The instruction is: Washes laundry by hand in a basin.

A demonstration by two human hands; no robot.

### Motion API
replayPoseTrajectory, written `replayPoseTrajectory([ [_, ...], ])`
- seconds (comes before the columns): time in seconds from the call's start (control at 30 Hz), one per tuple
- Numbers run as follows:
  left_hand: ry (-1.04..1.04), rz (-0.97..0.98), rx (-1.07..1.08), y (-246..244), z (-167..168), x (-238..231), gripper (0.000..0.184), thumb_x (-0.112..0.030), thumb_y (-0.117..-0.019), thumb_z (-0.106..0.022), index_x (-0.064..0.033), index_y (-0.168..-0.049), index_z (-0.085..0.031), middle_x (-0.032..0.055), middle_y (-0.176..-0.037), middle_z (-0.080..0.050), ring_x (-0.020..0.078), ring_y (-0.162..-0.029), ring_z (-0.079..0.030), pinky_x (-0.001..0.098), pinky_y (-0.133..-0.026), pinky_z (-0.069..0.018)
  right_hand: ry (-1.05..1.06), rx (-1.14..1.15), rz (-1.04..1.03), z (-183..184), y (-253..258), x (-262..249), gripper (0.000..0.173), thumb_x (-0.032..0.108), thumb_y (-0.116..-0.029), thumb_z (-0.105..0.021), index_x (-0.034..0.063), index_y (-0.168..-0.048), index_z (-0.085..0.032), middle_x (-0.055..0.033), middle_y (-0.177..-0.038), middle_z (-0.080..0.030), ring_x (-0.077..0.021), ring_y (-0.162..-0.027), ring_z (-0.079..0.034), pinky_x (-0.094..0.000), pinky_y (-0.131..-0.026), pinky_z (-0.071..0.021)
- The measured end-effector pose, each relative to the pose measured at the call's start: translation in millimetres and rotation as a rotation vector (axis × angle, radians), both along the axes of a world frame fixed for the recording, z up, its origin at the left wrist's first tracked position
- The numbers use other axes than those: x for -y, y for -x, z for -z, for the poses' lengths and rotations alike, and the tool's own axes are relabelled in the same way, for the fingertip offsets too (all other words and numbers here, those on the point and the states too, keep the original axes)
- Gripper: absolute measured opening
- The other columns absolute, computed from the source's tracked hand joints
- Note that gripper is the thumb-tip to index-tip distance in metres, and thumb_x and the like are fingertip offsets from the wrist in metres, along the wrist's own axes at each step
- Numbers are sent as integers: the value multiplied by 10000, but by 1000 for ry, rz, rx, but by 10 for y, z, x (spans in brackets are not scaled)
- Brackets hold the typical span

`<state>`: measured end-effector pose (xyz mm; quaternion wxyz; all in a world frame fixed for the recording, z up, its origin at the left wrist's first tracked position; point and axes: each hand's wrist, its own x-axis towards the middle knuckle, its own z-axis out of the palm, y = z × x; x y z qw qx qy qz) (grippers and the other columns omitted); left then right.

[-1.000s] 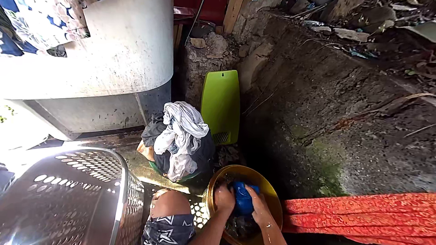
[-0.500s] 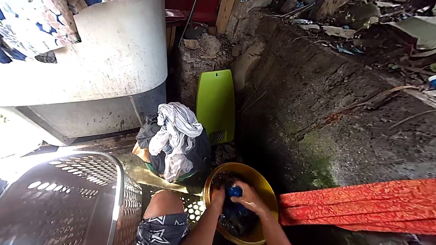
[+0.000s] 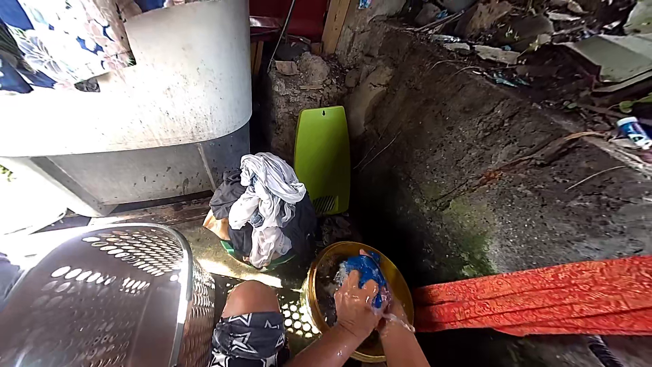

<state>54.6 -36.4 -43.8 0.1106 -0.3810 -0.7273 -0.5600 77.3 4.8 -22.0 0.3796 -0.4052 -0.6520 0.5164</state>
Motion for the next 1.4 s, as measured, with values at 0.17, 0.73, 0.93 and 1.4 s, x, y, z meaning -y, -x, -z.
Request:
replayPoseTrajectory([
  [0.17,332,220,366,279,-135,124,283,-184,-945,-641,14,-1117,-747,270,-1203,-695,443,-1093,-691,597,-898,-553,381,115,26,-229,76,-199,401,197,-1108,-401,-55,-1413,-461,-187,-1252,-605,-174,-1098,-608,-340,-960,-507],
  [0.73,406,-59,-8,3069,-2575,1364,307,-180,-1000,-667,-2,-1251,-672,306,-1153,-670,473,-1041,-648,681,-891,-493,-329,-281,-348,-1901,1684,-345,419,251,-975,-668,3,-1295,-562,-128,-1195,-632,-180,-1116,-630,-377,-956,-557],
  [0.93,1013,85,383,3330,-1443,1171,681,-526,-1090,-400,-245,-1668,-175,346,-1544,-407,597,-1334,-461,791,-1002,-367,-324,589,-398,-833,1192,-865,404,346,-1004,-658,46,-1274,-669,-255,-1347,-593,-462,-1283,-534,-706,-1023,-410],
  [1.4,1065,495,5,1116,-1261,-50,486,-370,-1022,-614,-142,-1450,-590,197,-1612,-390,421,-1536,-256,687,-1180,-235,184,1417,-714,1004,89,-277,536,247,-1056,-540,-52,-1492,-454,-278,-1555,-428,-433,-1449,-412,-588,-1172,-341],
])
